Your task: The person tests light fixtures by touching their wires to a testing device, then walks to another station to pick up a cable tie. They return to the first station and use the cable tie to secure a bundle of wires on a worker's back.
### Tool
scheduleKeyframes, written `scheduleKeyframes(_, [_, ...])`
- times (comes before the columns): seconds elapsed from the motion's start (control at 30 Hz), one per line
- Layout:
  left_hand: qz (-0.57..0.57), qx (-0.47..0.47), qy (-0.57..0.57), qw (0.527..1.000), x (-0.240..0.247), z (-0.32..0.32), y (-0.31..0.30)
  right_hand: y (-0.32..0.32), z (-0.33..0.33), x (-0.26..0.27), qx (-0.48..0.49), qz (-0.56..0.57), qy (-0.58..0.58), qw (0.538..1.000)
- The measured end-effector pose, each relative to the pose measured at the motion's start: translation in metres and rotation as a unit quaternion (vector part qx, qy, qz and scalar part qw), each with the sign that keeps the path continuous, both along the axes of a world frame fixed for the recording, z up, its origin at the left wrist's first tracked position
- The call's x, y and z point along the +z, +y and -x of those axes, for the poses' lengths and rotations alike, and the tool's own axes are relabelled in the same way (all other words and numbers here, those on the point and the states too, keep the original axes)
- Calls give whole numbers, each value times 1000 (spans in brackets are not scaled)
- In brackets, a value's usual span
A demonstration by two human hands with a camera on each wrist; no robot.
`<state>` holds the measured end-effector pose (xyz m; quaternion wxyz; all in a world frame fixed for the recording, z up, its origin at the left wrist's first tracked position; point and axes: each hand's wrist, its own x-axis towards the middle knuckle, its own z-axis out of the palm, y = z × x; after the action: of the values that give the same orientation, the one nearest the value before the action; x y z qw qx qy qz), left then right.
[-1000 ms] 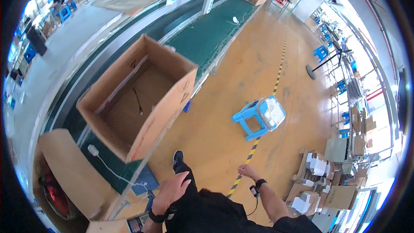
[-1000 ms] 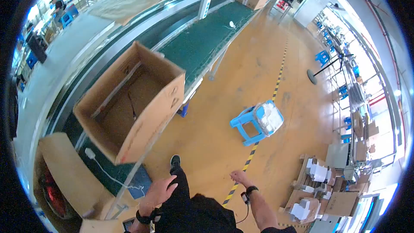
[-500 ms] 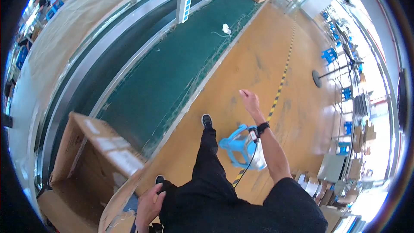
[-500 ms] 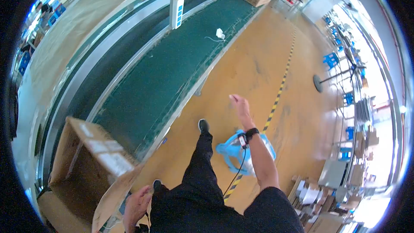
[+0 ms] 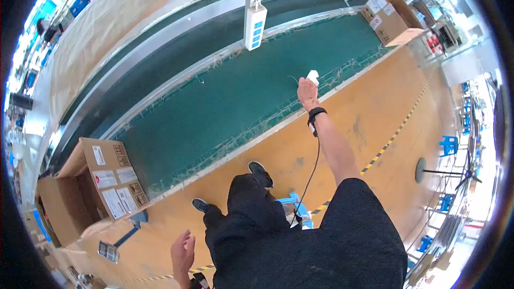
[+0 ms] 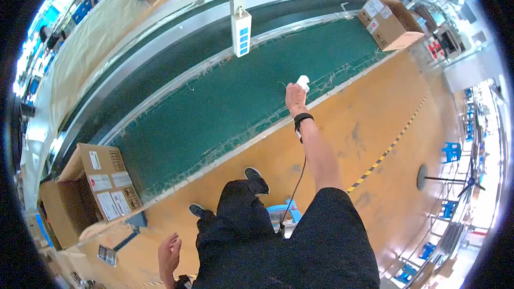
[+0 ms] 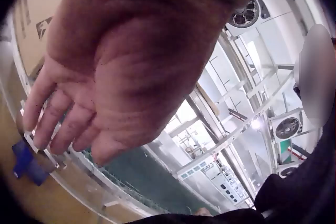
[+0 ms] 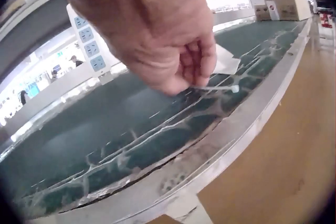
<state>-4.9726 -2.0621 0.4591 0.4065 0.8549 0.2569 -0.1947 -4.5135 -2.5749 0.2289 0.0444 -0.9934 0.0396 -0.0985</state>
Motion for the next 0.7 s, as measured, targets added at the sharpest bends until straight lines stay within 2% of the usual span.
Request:
scheduleKeyframes(0.1, [24, 9, 18, 1000, 3, -1, -33, 0, 7, 20, 32, -163, 17, 986])
scheduleKeyframes(0.13, [25, -11, 7, 1000, 5, -2, -39, 8, 3, 31, 30, -396, 38, 917])
scheduleKeyframes(0.17, [26, -25, -1, 999, 6, 1, -45, 36, 19, 87, 13, -675, 81, 733])
scheduleKeyframes(0.2, [25, -44, -6, 999, 12, 1, -46, 50, 24, 92, 34, -665, 111, 737])
scheduleKeyframes(0.27, [85, -85, -37, 992, 48, -57, -72, 117, 96, 220, 109, -807, 130, 565])
scheduleKeyframes(0.33, [117, -89, -83, 986, 67, -76, -82, 162, 149, 268, 147, -828, 207, 500])
scheduleKeyframes(0.4, [224, -7, -146, 964, 93, -81, -89, 212, 196, 295, 190, -802, 265, 501])
scheduleKeyframes(0.47, [331, 73, -221, 914, 119, -71, -78, 268, 243, 313, 220, -775, 328, 494])
scheduleKeyframes(0.57, [306, 116, -324, 887, 122, -5, -21, 356, 315, 335, 272, -724, 399, 493])
scheduleKeyframes(0.63, [297, 203, -355, 863, 120, 63, 28, 419, 369, 344, 338, -674, 433, 494])
scheduleKeyframes(0.7, [268, 266, -364, 851, 124, 141, 82, 490, 427, 352, 351, -674, 470, 449])
